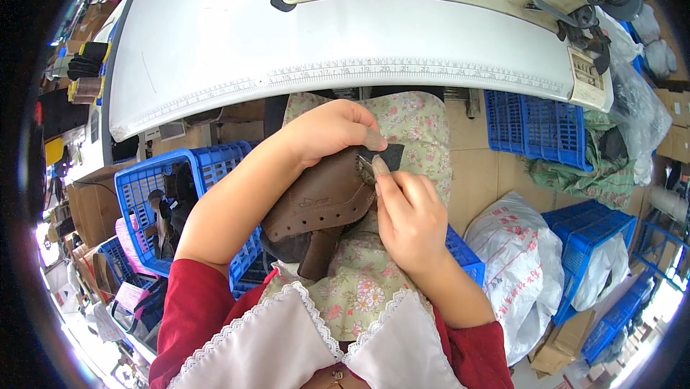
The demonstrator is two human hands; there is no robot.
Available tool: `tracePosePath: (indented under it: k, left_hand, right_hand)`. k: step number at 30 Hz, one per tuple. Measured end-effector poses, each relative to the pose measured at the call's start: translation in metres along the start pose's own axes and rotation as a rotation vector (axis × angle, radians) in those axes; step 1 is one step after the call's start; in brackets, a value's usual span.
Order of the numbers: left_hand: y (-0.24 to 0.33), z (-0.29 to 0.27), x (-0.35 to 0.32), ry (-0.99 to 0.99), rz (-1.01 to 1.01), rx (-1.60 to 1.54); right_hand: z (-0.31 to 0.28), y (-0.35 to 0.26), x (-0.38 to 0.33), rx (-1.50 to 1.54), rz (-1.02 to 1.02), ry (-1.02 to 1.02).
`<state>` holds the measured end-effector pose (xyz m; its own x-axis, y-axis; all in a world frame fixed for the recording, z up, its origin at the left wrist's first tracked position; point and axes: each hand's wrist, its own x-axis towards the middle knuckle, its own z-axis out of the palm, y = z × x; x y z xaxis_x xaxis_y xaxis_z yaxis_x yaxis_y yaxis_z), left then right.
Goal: Sewing and trimming leather components of a shoe upper using an industrial sewing machine and snips.
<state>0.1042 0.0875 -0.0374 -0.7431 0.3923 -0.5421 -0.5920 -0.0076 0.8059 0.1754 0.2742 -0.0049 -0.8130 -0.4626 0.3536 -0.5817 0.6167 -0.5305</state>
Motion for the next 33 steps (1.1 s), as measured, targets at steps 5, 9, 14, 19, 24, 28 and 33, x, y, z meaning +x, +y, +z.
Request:
tracePosePath:
  k: [5, 9, 14, 19, 24, 28, 33]
  left_hand:
    - [-0.001, 0.001, 0.001, 0.009, -0.01, 0.015]
    - [-0.002, 0.0, 0.002, 0.01, -0.015, 0.015]
    - [-0.008, -0.002, 0.005, 0.022, 0.027, 0.036]
    - [0.001, 0.002, 0.002, 0.036, -0.02, 0.102]
    - [-0.002, 0.004, 0.003, 0.045, 0.012, 0.102]
    - [-0.002, 0.005, 0.004, 0.053, 0.008, 0.102]
    - [0.005, 0.006, 0.002, 0.035, -0.032, 0.181]
  right_hand:
    - [0.0, -0.004, 0.0, 0.034, 0.045, 0.013]
    - [0.001, -0.004, 0.001, 0.019, 0.044, 0.024]
    - [0.0, -0.001, 0.001, 0.005, 0.02, -0.005]
    - [-0.005, -0.004, 0.001, 0.031, 0.073, 0.009]
    - [-0.013, -0.01, 0.003, 0.022, 0.129, -0.038]
    - [-0.015, -0.009, 0.005, 0.003, 0.127, -0.041]
    - [-0.015, -0.009, 0.004, 0.002, 0.152, -0.053]
